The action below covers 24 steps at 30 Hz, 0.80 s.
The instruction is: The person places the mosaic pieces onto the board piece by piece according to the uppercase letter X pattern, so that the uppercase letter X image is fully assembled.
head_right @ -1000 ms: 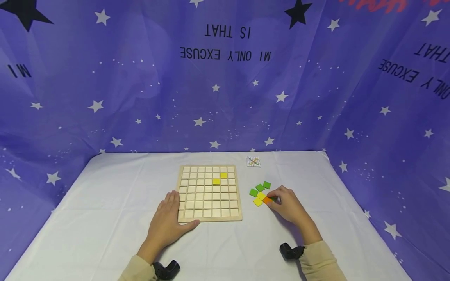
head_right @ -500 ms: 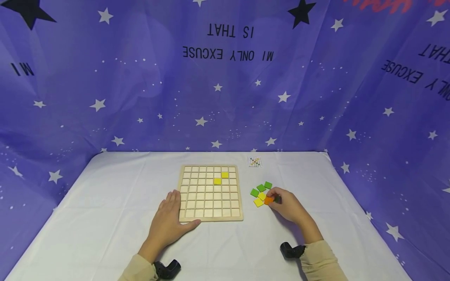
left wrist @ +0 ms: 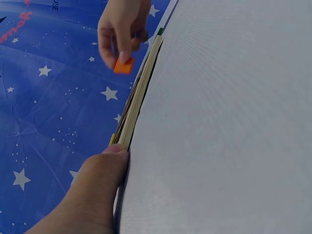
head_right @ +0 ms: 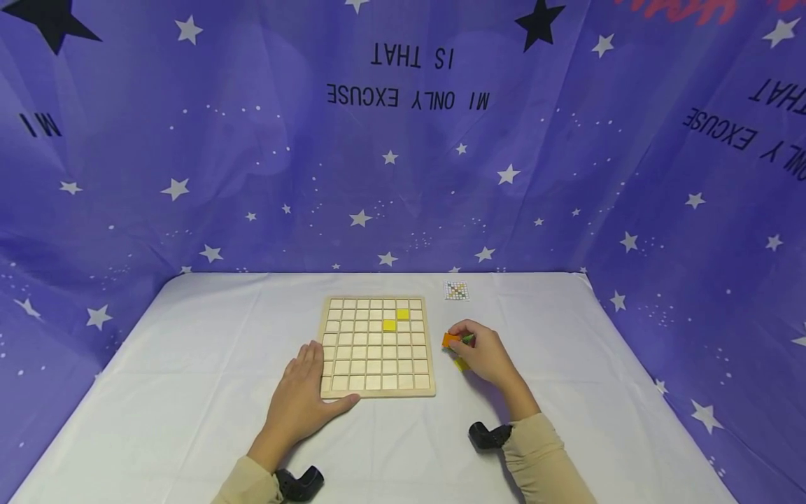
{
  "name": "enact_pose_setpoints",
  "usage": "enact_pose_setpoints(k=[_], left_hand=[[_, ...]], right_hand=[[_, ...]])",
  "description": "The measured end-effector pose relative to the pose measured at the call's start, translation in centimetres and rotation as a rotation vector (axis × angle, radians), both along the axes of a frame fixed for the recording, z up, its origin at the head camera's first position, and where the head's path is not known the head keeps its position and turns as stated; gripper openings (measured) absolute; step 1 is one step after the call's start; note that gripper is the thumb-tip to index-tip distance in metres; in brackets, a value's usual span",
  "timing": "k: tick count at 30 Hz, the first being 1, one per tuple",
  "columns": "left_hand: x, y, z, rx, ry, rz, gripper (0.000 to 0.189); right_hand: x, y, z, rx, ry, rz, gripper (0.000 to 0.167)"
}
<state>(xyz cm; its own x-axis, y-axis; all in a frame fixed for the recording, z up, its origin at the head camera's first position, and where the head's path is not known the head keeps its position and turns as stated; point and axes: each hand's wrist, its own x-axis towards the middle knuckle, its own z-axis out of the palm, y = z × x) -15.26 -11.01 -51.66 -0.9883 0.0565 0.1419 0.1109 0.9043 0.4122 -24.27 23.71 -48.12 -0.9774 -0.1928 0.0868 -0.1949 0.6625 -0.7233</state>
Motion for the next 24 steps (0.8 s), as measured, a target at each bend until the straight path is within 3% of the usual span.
enact_pose_setpoints(k=[13, 19, 24], left_hand=[[0.0, 0.0, -0.1, -0.004, 0.008, -0.001, 0.129], [0.1, 0.0, -0.1, 0.008, 0.022, -0.003, 0.129], [0.0, -0.1, -0.1, 0.001, 0.005, -0.004, 0.129]], right_hand=[[-0.9, -9.5, -0.5, -0.132, -0.029, 0.087, 0.012], [-1.2, -12.2, -1.0, -0.083, 0.017, 0.117, 0.012], [-1.2, -13.2, -1.1, -0.033, 0.049, 0.087, 0.011]])
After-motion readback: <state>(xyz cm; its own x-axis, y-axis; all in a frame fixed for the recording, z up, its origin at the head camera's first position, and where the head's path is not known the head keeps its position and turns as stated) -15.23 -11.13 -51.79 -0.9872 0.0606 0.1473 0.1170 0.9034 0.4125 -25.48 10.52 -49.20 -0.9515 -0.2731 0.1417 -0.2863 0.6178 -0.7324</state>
